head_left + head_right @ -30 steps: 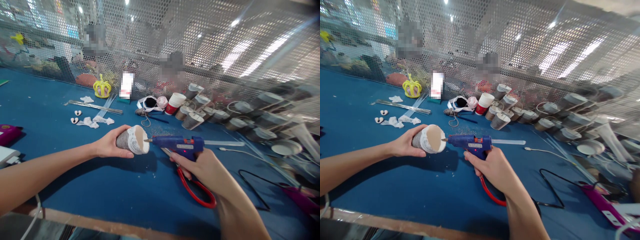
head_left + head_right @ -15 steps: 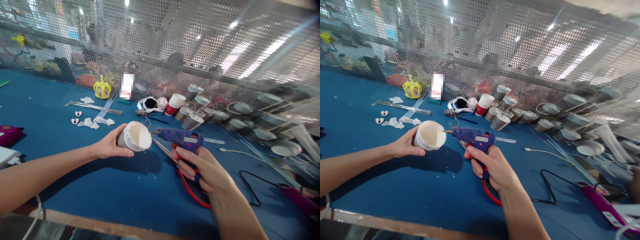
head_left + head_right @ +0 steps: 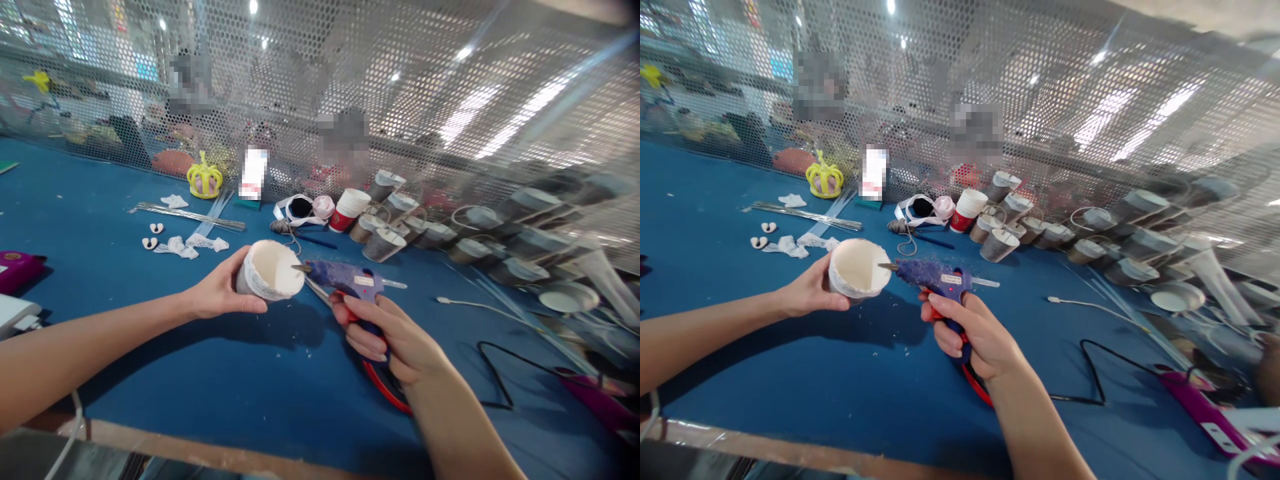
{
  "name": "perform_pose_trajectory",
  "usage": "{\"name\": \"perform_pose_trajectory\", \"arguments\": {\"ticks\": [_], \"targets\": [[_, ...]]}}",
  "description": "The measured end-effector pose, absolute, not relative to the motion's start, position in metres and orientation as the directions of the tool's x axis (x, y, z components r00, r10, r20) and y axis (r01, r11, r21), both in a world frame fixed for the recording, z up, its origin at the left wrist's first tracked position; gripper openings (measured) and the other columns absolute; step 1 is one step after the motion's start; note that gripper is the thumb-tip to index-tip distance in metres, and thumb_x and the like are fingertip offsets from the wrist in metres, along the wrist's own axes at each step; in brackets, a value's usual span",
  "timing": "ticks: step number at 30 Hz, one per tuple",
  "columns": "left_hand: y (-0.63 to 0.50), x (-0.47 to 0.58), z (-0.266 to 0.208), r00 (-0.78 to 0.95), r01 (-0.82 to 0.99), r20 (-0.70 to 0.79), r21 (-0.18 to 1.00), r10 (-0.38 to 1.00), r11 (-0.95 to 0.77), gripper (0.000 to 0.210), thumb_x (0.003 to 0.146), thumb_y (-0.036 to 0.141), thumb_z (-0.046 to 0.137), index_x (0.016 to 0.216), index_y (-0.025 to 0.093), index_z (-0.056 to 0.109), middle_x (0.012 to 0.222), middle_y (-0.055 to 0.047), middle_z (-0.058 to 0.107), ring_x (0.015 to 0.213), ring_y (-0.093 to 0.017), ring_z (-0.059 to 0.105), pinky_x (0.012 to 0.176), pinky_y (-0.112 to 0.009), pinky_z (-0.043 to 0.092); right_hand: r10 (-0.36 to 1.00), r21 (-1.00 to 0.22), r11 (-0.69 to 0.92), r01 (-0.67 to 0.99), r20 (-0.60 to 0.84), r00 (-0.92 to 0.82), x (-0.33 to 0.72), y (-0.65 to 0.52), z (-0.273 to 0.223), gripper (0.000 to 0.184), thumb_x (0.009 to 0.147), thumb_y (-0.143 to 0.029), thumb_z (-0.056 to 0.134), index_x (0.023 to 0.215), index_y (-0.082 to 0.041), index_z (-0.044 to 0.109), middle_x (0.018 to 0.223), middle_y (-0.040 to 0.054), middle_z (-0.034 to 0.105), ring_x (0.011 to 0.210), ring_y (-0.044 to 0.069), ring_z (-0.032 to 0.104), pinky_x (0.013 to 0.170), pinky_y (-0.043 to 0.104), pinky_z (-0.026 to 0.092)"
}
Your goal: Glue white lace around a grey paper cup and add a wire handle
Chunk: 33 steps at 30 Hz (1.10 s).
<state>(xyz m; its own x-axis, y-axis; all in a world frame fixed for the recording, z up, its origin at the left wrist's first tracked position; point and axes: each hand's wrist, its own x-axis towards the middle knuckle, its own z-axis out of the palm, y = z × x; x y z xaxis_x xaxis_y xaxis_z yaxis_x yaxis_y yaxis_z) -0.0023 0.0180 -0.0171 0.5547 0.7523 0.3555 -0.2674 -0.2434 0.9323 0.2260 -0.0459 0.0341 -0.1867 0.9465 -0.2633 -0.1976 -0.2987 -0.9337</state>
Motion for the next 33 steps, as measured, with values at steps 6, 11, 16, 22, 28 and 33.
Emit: {"name": "perform_pose_trajectory", "arguments": {"ticks": [6, 11, 16, 22, 28, 33], "targets": [[0.0174, -0.0016, -0.0166, 0.544, -0.284, 0.365, 0.928, 0.756, -0.243, 0.076, 0.054, 0.025, 0.075, 0.12, 0.018, 0.039, 0.12, -0.012, 0.049, 0.108, -0.026, 0.048, 0.09, -0.035, 0.042, 0.942, -0.899, -0.314, -0.305, -0.255, -0.218, 0.2304, -0.0435, 0.0341, 0.017, 0.061, -0.024, 0.071, 0.071, -0.013, 0.065, 0.057, -0.002, 0.058, 0.028, -0.004, 0.027, 0.026, 0.011, 0.018], [0.0176, -0.0004, -0.018, 0.55, -0.284, 0.352, 0.932, 0.757, -0.228, 0.076, 0.053, 0.024, 0.076, 0.119, 0.018, 0.039, 0.12, -0.012, 0.05, 0.107, -0.026, 0.049, 0.089, -0.035, 0.042, 0.933, -0.903, -0.334, -0.271, -0.274, -0.235, 0.2273, -0.0432, 0.0285, 0.015, 0.065, -0.025, 0.068, 0.073, -0.012, 0.065, 0.058, -0.0014, 0.058, 0.029, -0.003, 0.029, 0.026, 0.011, 0.021], [0.0172, -0.0001, -0.019, 0.571, -0.289, 0.355, 0.931, 0.74, -0.223, 0.075, 0.054, 0.023, 0.075, 0.12, 0.019, 0.038, 0.119, -0.011, 0.049, 0.106, -0.025, 0.049, 0.089, -0.035, 0.041, 0.947, -0.923, -0.292, -0.251, -0.243, -0.21, 0.2259, -0.0458, 0.0312, 0.013, 0.065, -0.024, 0.069, 0.072, -0.013, 0.065, 0.058, -0.0007, 0.058, 0.029, -0.002, 0.029, 0.026, 0.013, 0.021], [0.0138, -0.0004, -0.0178, 0.603, -0.269, 0.325, 0.943, 0.728, -0.198, 0.075, 0.054, 0.023, 0.076, 0.119, 0.019, 0.039, 0.119, -0.01, 0.049, 0.105, -0.022, 0.049, 0.088, -0.032, 0.041, 0.959, -0.922, -0.268, -0.28, -0.227, -0.169, 0.2263, -0.0421, 0.0304, 0.015, 0.066, -0.025, 0.068, 0.074, -0.013, 0.065, 0.061, -0.0009, 0.058, 0.031, -0.002, 0.029, 0.028, 0.013, 0.02], [0.0124, 0.0006, -0.0184, 0.621, -0.274, 0.316, 0.945, 0.718, -0.18, 0.078, 0.053, 0.025, 0.076, 0.121, 0.018, 0.039, 0.118, -0.011, 0.05, 0.105, -0.023, 0.049, 0.088, -0.032, 0.041, 0.95, -0.924, -0.291, -0.247, -0.248, -0.191, 0.2234, -0.0416, 0.0264, 0.016, 0.066, -0.026, 0.068, 0.074, -0.012, 0.064, 0.061, -0.001, 0.057, 0.031, -0.002, 0.028, 0.029, 0.013, 0.018], [0.0138, 0.0001, -0.0215, 0.633, -0.248, 0.32, 0.946, 0.705, -0.207, 0.076, 0.054, 0.023, 0.076, 0.12, 0.018, 0.039, 0.116, -0.01, 0.05, 0.105, -0.023, 0.048, 0.088, -0.033, 0.04, 0.955, -0.958, -0.258, -0.122, -0.233, -0.184, 0.2247, -0.0453, 0.0295, 0.018, 0.07, -0.028, 0.065, 0.065, -0.011, 0.062, 0.04, -0.0046, 0.043, 0.03, 0.001, 0.028, 0.03, 0.015, 0.019]]}}
